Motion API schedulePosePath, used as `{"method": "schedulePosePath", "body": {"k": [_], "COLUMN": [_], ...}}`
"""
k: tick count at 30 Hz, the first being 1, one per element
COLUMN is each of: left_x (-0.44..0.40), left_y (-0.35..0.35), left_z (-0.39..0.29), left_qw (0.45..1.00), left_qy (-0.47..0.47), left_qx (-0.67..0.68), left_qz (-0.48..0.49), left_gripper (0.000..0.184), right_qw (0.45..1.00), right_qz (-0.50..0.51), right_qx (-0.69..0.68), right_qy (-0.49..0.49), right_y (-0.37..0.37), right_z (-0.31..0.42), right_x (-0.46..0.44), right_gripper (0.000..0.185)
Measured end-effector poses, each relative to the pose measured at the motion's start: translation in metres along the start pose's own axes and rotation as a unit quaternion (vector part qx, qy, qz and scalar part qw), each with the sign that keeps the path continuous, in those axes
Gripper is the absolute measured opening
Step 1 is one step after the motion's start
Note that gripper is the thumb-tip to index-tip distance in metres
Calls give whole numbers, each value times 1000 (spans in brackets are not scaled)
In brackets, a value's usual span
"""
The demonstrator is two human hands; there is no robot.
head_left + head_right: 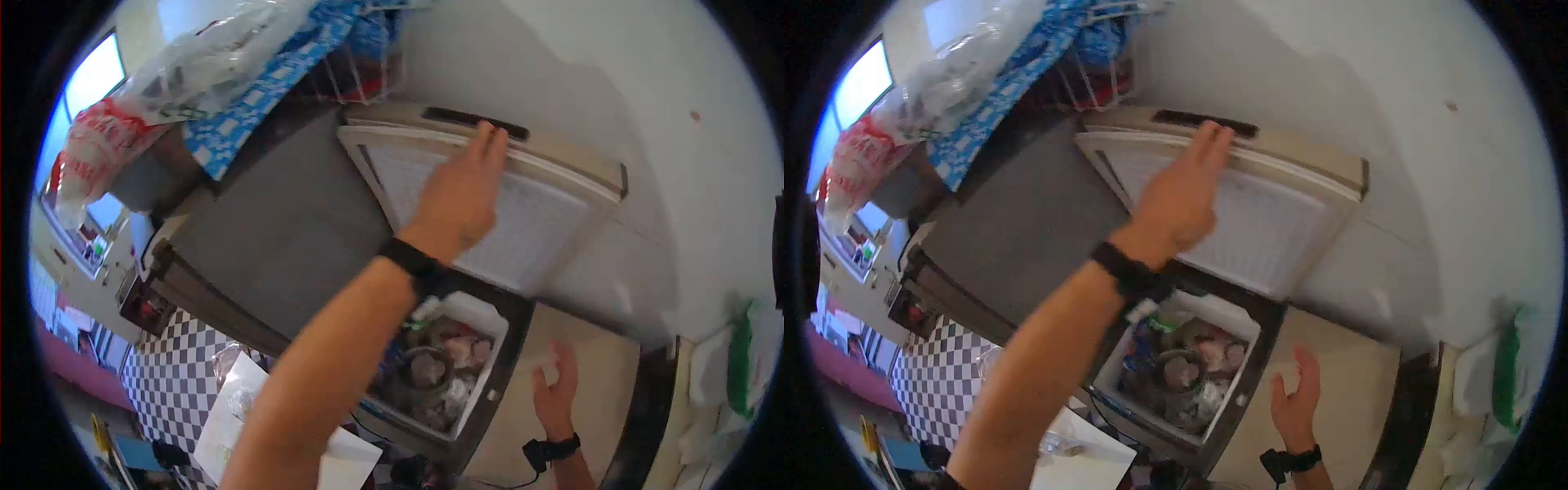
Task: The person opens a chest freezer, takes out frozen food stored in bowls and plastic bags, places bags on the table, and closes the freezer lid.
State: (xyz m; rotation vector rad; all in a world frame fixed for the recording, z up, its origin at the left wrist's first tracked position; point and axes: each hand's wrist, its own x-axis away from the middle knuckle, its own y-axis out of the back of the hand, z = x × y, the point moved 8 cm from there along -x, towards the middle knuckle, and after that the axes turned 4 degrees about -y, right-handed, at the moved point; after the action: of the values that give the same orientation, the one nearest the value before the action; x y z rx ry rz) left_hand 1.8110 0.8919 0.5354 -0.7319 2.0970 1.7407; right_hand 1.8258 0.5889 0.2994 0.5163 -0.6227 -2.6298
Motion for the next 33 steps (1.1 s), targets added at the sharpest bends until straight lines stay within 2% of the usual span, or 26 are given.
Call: {"method": "schedulePosePath", "body": {"k": [3,7,10,12,13,15,17,19,21,22,24,27,29,31,33], "left_x": [-7,-1,17,26,31,36,31,18,3,2,14,79,152,231,327], "left_y": [-4,0,-1,7,8,14,15,12,4,1,16,19,1,-31,-60], "left_z": [-2,-5,-12,-14,-12,-6,-3,11,20,25,32,49,59,75,91], "left_qw": [999,997,993,990,992,993,994,995,993,991,990,995,995,970,952], "left_qy": [31,0,-8,-7,-13,-16,-59,-74,-106,-120,-117,-45,-12,62,109], "left_qx": [2,-38,-31,-15,-4,8,-45,-7,40,52,74,89,65,25,52], "left_qz": [-39,-67,-109,-141,-128,-118,-80,-62,-23,-1,-21,-9,69,235,281], "left_gripper": [84,82,80,79,79,79,80,81,83,84,81,74,67,63,64], "right_qw": [999,999,998,998,998,985,971,983,979,980,984,978,976,978,979], "right_qz": [21,35,38,-47,-46,-133,-164,-124,-78,-72,-54,-41,-58,-61,-63], "right_qx": [-6,-6,44,15,16,-27,-72,-61,-168,-154,-132,-170,-138,-120,-107], "right_qy": [33,40,40,46,51,111,160,123,90,105,109,116,156,157,162], "right_y": [-10,-9,-2,17,20,41,48,42,22,22,21,15,17,16,13], "right_z": [-6,12,24,37,46,83,103,112,89,102,112,100,101,95,87], "right_x": [0,-12,-28,-47,-58,-83,-115,-156,-188,-192,-204,-212,-205,-211,-213], "right_gripper": [53,56,62,72,72,82,92,101,109,109,110,108,107,106,104]}}
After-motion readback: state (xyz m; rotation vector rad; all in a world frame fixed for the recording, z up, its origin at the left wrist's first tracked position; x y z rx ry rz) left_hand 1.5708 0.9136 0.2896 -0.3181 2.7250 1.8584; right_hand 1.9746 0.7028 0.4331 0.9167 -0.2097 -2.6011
